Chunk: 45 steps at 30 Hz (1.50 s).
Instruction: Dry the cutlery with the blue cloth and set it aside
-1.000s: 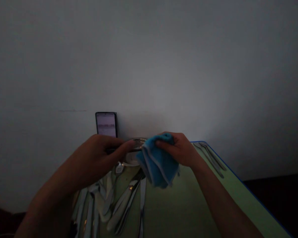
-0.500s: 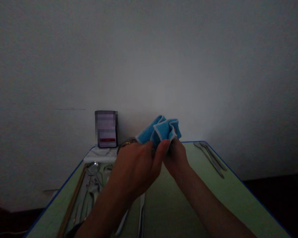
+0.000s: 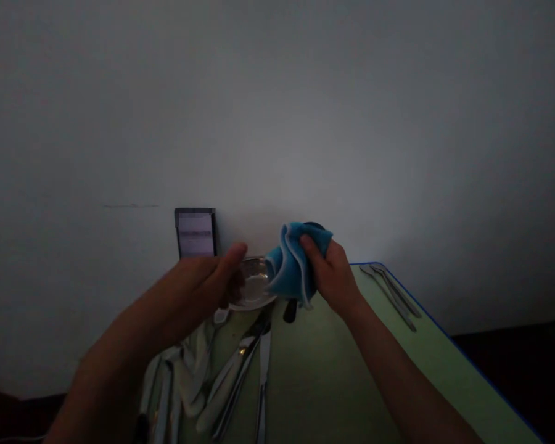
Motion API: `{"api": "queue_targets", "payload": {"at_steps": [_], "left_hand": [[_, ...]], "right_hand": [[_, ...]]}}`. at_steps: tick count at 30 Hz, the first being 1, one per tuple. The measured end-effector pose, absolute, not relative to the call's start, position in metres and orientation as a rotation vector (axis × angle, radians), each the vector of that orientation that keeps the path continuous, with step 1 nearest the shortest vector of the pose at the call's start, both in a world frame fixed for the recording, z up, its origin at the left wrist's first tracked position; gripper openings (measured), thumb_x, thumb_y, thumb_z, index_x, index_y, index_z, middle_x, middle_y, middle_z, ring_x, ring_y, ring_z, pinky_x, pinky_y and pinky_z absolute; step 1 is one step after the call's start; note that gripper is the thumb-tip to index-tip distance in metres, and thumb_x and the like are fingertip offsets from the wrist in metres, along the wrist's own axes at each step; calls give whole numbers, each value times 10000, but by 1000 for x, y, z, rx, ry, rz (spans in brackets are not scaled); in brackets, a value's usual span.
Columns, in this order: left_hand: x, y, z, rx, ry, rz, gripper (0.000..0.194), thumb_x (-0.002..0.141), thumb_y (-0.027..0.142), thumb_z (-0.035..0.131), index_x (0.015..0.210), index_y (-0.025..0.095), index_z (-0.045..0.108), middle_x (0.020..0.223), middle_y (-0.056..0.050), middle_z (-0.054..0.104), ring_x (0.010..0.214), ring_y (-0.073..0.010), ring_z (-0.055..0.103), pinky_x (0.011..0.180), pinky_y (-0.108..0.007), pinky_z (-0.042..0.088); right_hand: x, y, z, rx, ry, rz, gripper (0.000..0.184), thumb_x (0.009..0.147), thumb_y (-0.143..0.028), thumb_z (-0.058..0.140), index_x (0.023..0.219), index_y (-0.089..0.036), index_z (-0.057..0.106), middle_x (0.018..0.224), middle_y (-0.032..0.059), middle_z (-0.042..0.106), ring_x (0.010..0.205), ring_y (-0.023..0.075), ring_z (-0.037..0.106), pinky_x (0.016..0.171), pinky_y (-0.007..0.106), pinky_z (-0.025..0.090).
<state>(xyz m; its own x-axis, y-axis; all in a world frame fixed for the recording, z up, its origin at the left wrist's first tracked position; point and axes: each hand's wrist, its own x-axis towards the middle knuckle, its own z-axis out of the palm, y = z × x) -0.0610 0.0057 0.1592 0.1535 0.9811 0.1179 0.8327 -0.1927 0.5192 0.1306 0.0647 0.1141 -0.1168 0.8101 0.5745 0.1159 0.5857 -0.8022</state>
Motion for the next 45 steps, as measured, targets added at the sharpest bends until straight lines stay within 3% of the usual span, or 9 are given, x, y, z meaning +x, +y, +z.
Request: {"api": "queue_targets", "payload": {"at_steps": [5, 9, 18, 23, 27, 31, 35, 40, 45], "left_hand": [[-65, 1, 169, 2295, 1825, 1019, 322, 843, 469, 431, 905, 218, 621, 799, -23, 678, 657, -168, 615, 575, -263, 444], [-58, 3, 164, 2580, 1550, 1072, 216, 837, 392, 513, 878, 233, 654, 863, 5, 647, 678, -128, 580, 632, -241, 439], [-50, 8, 158, 2658, 1642, 992, 206, 834, 329, 515, 777, 198, 663, 784, -2, 631, 639, -129, 561, 602, -252, 404], [-65, 12, 164, 2437, 2031, 1132, 250, 832, 336, 483, 741, 171, 647, 747, -25, 603, 617, -142, 547, 576, -261, 383], [-89, 12, 165, 2202, 2296, 1211, 239, 822, 346, 489, 781, 159, 632, 773, -42, 614, 618, -149, 541, 580, -272, 380], [-95, 15, 160, 2243, 2200, 1125, 221, 816, 339, 481, 766, 173, 619, 761, -44, 623, 632, -159, 547, 579, -276, 386], [-88, 15, 155, 2422, 1723, 831, 254, 823, 366, 478, 728, 174, 613, 701, -19, 598, 621, -140, 536, 563, -248, 396], [-73, 9, 155, 2425, 1455, 623, 271, 849, 365, 461, 708, 177, 595, 686, 8, 555, 599, -113, 516, 526, -217, 373], [-59, 6, 152, 2517, 1311, 512, 186, 849, 256, 474, 693, 178, 541, 683, 26, 532, 601, -104, 503, 540, -211, 357]], "right_hand": [[130, 55, 120, -776, -1983, 662, 265, 869, -371, 453, 743, -175, 579, 693, -10, 595, 651, 113, 539, 611, 239, 406], [126, 49, 119, -768, -2168, 591, 235, 871, -351, 458, 766, -174, 571, 691, -10, 594, 624, 104, 524, 589, 231, 386], [118, 45, 119, -828, -2212, 638, 224, 873, -336, 462, 757, -167, 552, 709, -5, 596, 637, 99, 515, 621, 231, 382], [124, 48, 124, -789, -2368, 862, 271, 879, -353, 442, 711, -166, 543, 694, -21, 581, 608, 84, 489, 582, 208, 378], [141, 53, 128, -837, -2468, 809, 299, 887, -374, 414, 734, -162, 559, 734, -10, 604, 622, 92, 504, 591, 216, 389], [163, 60, 128, -929, -2574, 762, 309, 865, -416, 436, 793, -171, 608, 746, 13, 640, 647, 133, 559, 587, 244, 412], [178, 63, 127, -976, -2544, 668, 235, 832, -379, 505, 878, -203, 655, 822, 27, 686, 703, 171, 606, 615, 269, 428], [174, 60, 130, -927, -2546, 705, 216, 838, -343, 503, 877, -198, 659, 807, 19, 683, 693, 156, 597, 612, 258, 424], [156, 54, 131, -832, -2672, 726, 181, 847, -301, 487, 861, -196, 633, 746, 0, 654, 624, 127, 560, 596, 242, 403]]}}
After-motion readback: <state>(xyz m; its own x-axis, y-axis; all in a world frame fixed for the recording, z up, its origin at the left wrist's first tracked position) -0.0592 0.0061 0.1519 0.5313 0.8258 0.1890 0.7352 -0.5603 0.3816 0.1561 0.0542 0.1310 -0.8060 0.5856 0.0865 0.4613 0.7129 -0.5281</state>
